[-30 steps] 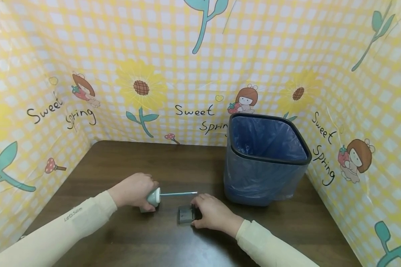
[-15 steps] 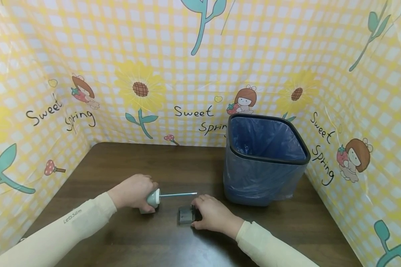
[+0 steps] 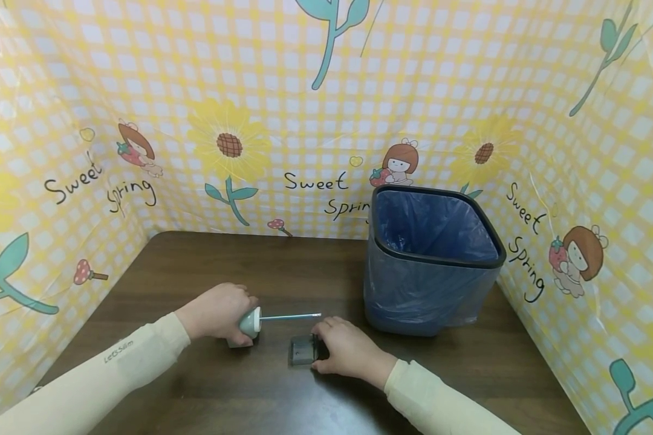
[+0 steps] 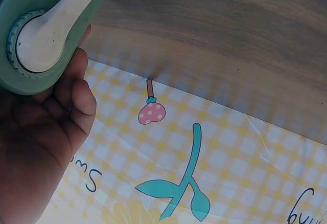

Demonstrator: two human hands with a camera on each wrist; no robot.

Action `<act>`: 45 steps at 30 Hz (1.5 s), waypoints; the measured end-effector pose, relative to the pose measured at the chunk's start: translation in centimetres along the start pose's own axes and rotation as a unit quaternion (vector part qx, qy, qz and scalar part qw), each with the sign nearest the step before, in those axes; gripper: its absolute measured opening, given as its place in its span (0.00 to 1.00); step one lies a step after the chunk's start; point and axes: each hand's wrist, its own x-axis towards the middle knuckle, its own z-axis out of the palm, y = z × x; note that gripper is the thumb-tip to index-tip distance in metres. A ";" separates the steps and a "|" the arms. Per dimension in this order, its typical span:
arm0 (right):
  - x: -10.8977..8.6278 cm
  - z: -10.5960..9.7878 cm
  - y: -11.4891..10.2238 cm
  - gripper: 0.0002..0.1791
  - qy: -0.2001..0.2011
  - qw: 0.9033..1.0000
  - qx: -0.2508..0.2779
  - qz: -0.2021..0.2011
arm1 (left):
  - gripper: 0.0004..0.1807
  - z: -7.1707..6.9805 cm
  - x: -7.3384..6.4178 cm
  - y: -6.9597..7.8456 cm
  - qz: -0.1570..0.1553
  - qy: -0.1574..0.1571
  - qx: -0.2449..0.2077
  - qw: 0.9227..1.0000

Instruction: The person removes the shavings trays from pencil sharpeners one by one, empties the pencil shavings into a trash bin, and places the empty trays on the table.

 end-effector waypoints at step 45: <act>-0.1 0.0 -0.2 0.36 0.037 0.989 -0.125 -0.076 | 0.34 -0.2 -1.4 1.6 -0.088 0.022 -0.071 0.993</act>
